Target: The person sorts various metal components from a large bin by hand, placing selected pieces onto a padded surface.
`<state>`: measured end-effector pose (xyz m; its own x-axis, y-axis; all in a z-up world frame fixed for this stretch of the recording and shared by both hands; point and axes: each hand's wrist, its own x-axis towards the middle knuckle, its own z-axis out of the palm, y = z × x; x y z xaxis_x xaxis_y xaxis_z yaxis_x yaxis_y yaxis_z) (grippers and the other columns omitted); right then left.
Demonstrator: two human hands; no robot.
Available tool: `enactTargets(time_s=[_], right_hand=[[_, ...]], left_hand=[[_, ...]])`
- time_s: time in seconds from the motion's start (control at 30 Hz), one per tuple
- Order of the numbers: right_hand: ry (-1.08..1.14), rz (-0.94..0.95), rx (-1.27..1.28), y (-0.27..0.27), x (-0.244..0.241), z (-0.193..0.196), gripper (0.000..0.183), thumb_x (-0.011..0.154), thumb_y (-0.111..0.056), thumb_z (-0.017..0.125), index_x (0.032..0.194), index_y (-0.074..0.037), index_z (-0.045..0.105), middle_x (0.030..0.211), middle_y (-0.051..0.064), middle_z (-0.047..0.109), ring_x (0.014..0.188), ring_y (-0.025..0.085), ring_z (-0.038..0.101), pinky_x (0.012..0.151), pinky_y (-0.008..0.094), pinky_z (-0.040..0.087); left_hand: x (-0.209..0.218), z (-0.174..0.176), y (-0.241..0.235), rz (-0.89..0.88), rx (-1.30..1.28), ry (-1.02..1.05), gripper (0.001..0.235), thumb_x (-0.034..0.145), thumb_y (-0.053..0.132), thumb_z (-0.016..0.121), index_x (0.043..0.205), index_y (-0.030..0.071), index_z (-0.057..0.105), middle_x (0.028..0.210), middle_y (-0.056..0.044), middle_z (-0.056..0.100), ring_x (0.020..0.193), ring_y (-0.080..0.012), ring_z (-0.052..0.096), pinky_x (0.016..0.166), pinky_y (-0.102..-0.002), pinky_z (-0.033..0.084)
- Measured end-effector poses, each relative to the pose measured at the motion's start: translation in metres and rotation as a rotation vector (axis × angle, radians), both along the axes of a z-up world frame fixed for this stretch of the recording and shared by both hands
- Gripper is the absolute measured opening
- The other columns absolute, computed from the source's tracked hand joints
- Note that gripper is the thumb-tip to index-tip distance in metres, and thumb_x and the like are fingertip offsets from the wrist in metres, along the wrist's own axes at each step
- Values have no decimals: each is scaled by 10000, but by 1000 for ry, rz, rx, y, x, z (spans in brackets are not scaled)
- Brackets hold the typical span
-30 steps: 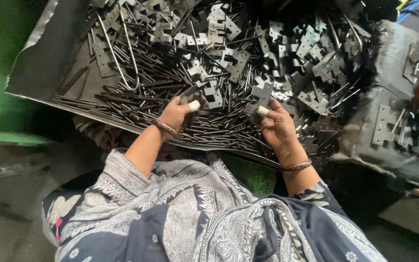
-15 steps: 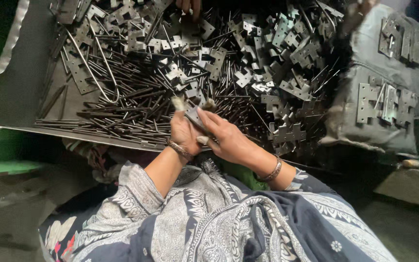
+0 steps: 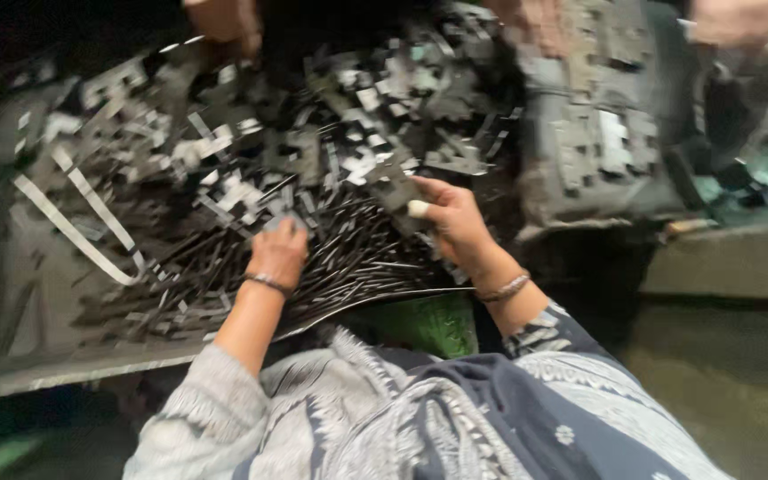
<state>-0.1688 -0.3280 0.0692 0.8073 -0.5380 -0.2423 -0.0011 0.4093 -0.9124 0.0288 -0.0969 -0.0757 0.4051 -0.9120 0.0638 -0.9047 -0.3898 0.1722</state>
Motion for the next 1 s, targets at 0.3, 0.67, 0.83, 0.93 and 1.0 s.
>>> enactTargets(time_s=[0.3, 0.67, 0.83, 0.93, 1.0], right_hand=[[-127, -633, -627, -104, -67, 35, 519, 985, 119, 587, 1499, 45, 557, 1147, 185, 709, 747, 150, 611, 594, 261, 503], [975, -481, -1753, -304, -156, 0, 544, 844, 56, 493, 1377, 120, 583, 1199, 352, 638, 1050, 520, 626, 915, 538, 501], [870, -228, -1757, -224, -128, 49, 324, 903, 2, 523, 1199, 64, 640, 1211, 309, 637, 1079, 498, 617, 936, 532, 513], [644, -97, -1861, -145, -77, 50, 167, 1016, 4, 549, 1173, 30, 601, 1196, 248, 642, 1130, 411, 639, 1011, 450, 557], [460, -66, -1728, -105, -40, 29, 182, 932, -34, 652, 1113, -34, 662, 1152, 194, 695, 1086, 368, 667, 951, 434, 564]], left_hand=[[-16, 92, 39, -24, -476, 107, 322, 811, 18, 659, 1119, 77, 731, 1201, -46, 696, 1057, -254, 677, 992, -421, 496], [-5, 66, 61, 441, -781, 1503, 130, 954, 131, 556, 1058, 150, 633, 1408, -42, 670, 1063, -170, 615, 739, -336, 422], [21, 93, 80, 236, -1521, 2277, 464, 1001, 553, 547, 1115, 106, 601, 1192, -112, 672, 1034, -301, 677, 978, -553, 570], [36, 104, 84, 390, -1655, 2344, 450, 1020, 413, 506, 1249, 30, 564, 1263, -186, 667, 999, -329, 685, 924, -502, 563], [36, 100, 72, 462, -1365, 2195, 374, 1007, 331, 528, 1303, 104, 554, 1310, -130, 681, 1008, -304, 697, 871, -452, 545]])
